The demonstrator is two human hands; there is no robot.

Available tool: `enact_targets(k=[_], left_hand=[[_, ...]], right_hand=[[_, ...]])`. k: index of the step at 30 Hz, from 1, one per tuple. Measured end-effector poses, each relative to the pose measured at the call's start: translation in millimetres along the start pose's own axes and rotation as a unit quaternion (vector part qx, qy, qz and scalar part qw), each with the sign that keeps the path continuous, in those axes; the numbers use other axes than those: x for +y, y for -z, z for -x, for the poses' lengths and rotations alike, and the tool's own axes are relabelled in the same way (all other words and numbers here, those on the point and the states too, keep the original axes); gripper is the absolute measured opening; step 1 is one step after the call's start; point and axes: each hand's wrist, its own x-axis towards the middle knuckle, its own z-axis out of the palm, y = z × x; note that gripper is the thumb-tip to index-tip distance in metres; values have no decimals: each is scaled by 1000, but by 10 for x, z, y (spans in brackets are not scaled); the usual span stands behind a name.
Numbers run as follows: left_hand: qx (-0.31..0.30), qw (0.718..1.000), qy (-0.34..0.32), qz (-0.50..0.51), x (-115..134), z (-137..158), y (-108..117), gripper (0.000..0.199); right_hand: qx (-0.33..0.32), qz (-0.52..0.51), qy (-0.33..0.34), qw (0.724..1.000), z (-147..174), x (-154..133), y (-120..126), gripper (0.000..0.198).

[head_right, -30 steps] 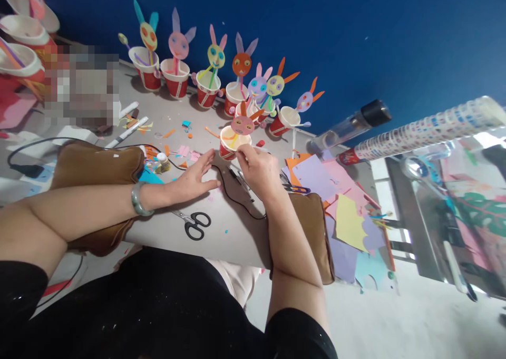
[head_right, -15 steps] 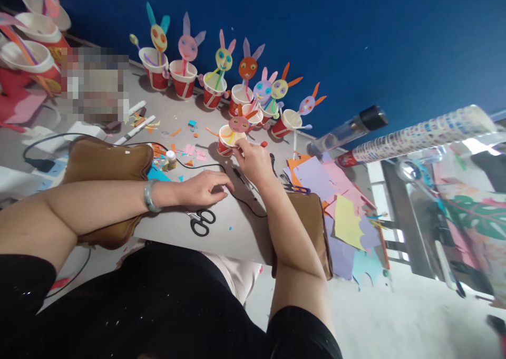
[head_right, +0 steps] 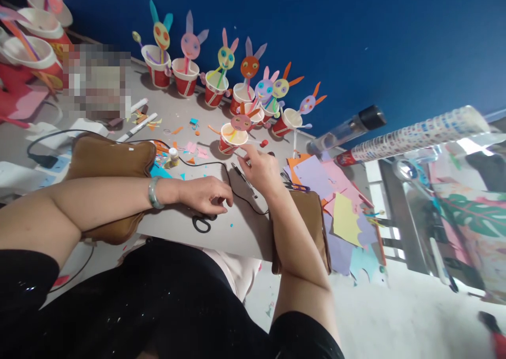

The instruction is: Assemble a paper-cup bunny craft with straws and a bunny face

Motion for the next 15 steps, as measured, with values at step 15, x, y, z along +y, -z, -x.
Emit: enact_targets(k=[15], left_hand=[[-24,997,17,-66,-4,-4,47,8]], right_hand=[[131,-56,-90,986,422,264,156,24]])
